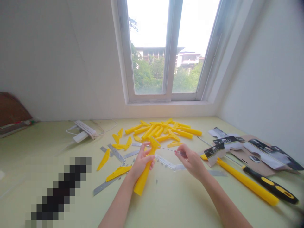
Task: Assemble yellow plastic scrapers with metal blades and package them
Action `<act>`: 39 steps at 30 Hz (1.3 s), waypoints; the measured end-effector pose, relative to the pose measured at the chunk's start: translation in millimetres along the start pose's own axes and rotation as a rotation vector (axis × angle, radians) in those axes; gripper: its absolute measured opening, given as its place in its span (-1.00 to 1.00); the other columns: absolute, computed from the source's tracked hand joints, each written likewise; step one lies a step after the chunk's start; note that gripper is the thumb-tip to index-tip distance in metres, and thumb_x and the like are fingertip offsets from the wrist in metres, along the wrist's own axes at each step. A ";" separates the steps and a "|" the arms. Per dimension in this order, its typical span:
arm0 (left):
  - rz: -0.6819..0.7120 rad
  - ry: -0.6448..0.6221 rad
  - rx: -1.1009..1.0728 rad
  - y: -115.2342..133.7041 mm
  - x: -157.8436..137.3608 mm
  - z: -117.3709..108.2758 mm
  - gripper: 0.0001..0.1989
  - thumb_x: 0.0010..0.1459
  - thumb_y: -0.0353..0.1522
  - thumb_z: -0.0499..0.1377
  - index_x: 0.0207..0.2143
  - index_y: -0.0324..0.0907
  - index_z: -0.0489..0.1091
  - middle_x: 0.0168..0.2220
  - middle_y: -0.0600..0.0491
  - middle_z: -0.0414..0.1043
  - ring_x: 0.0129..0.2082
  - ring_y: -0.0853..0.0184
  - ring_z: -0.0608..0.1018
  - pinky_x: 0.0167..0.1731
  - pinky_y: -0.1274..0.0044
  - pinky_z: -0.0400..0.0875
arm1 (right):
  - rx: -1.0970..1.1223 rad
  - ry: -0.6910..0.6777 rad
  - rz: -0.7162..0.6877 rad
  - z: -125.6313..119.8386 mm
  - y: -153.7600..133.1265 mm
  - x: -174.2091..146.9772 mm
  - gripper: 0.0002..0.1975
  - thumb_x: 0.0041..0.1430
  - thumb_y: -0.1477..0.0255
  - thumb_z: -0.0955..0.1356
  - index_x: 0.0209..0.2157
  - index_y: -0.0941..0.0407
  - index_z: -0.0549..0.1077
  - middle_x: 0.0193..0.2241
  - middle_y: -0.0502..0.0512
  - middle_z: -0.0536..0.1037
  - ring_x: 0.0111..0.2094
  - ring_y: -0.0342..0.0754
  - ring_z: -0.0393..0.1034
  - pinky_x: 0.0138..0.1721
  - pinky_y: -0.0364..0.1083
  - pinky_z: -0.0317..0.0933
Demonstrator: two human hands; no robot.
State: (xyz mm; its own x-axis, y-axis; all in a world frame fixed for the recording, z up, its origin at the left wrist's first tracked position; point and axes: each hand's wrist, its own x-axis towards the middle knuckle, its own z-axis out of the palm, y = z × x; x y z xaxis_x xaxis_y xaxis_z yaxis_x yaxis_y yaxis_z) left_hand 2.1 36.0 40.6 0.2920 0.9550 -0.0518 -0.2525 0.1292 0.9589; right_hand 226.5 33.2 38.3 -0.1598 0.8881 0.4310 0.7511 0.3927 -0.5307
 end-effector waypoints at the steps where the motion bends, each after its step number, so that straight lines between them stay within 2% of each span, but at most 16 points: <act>1: 0.000 -0.003 0.006 0.0 0.1 -0.4 -0.42 -0.07 -0.41 0.15 0.04 -0.09 0.05 -0.57 0.21 0.26 -0.71 0.53 0.28 -0.65 0.65 0.16 | 0.028 -0.002 -0.003 0.1 0.8 0.4 -0.82 0.16 0.28 0.21 -0.37 0.09 0.31 -0.55 -0.03 0.43 -0.51 -0.12 0.34 -0.47 -0.18 0.15; 4: 0.001 -0.009 0.013 2.2 -1.3 0.4 -0.43 -0.06 -0.40 0.15 0.03 -0.08 0.06 -0.54 0.20 0.28 -0.71 0.53 0.28 -0.65 0.64 0.16 | 0.041 0.001 -0.003 -0.6 1.7 1.1 -0.77 0.17 0.26 0.20 -0.41 0.09 0.35 -0.49 0.02 0.47 -0.46 -0.09 0.36 -0.42 -0.16 0.17; 9: 0.034 -0.006 -0.023 10.9 -8.5 2.2 -0.49 -0.06 -0.43 0.13 -0.02 -0.08 0.07 -0.51 0.19 0.30 -0.71 0.56 0.26 -0.67 0.66 0.11 | -0.068 0.026 0.004 -1.4 -2.8 -1.4 -0.65 0.22 0.23 0.14 -0.52 0.10 0.32 -0.65 -0.05 0.34 -0.59 -0.14 0.25 -0.54 -0.18 0.05; 14: 0.024 -0.071 -0.086 12.9 -8.7 -8.2 -0.54 -0.05 -0.44 0.12 -0.05 -0.08 0.10 -0.55 0.22 0.24 -0.72 0.57 0.23 -0.68 0.68 0.07 | -0.048 0.106 -0.030 -2.6 -12.6 -5.9 -0.82 0.17 0.28 0.20 -0.31 0.10 0.26 -0.65 -0.11 0.28 -0.62 -0.16 0.22 -0.55 -0.19 0.08; 20: -0.033 -0.157 -0.213 4.7 -3.1 -19.6 -0.56 -0.05 -0.47 0.12 -0.07 -0.10 0.13 -0.46 0.16 0.28 -0.69 0.58 0.26 -0.68 0.69 0.06 | 0.133 0.199 -0.207 -6.2 -26.3 -8.9 -0.90 0.16 0.40 0.24 -0.37 0.11 0.34 -0.51 0.00 0.43 -0.52 -0.16 0.30 -0.50 -0.19 0.17; 23: -0.054 -0.172 -0.257 2.9 -2.1 -19.5 -0.55 -0.07 -0.49 0.12 -0.09 -0.10 0.14 -0.38 0.12 0.30 -0.68 0.58 0.29 -0.68 0.68 0.04 | 0.156 0.258 -0.230 -7.5 -29.0 -9.3 -0.91 0.15 0.41 0.27 -0.36 0.11 0.39 -0.49 0.02 0.46 -0.53 -0.17 0.31 -0.51 -0.20 0.17; 30: -0.105 -0.203 -0.299 6.2 -3.8 -17.4 -0.57 -0.08 -0.49 0.14 -0.11 -0.15 0.15 -0.52 0.18 0.23 -0.72 0.57 0.25 -0.69 0.67 0.02 | -0.051 0.295 -0.195 -8.1 -23.5 -8.3 -0.78 0.19 0.34 0.24 -0.50 0.12 0.34 -0.62 -0.03 0.38 -0.59 -0.17 0.28 -0.50 -0.19 0.12; 35: -0.100 -0.198 -0.287 3.0 -2.9 -17.1 -0.59 -0.07 -0.51 0.11 -0.11 -0.14 0.16 -0.43 0.13 0.27 -0.69 0.57 0.28 -0.67 0.66 0.04 | -0.086 0.270 -0.177 -9.0 -33.5 -6.7 -0.86 0.18 0.33 0.22 -0.35 0.12 0.25 -0.53 0.00 0.39 -0.52 -0.12 0.31 -0.46 -0.15 0.17; 39: -0.091 -0.217 -0.281 0.4 -2.1 -17.4 -0.59 -0.06 -0.52 0.10 -0.11 -0.13 0.16 -0.41 0.11 0.27 -0.68 0.57 0.29 -0.67 0.67 0.05 | 0.071 0.215 -0.273 -12.3 -41.3 -6.2 -0.95 0.20 0.44 0.16 -0.31 0.11 0.20 -0.37 0.09 0.38 -0.34 -0.08 0.33 -0.31 -0.09 0.24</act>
State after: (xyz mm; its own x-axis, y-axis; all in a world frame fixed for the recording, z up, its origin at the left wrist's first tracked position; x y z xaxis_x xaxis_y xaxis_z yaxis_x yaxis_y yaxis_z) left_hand -14.7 38.7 36.2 0.5061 0.8613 -0.0444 -0.4512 0.3083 0.8375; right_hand 204.3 8.5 66.5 -0.2042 0.6803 0.7039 0.6514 0.6312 -0.4210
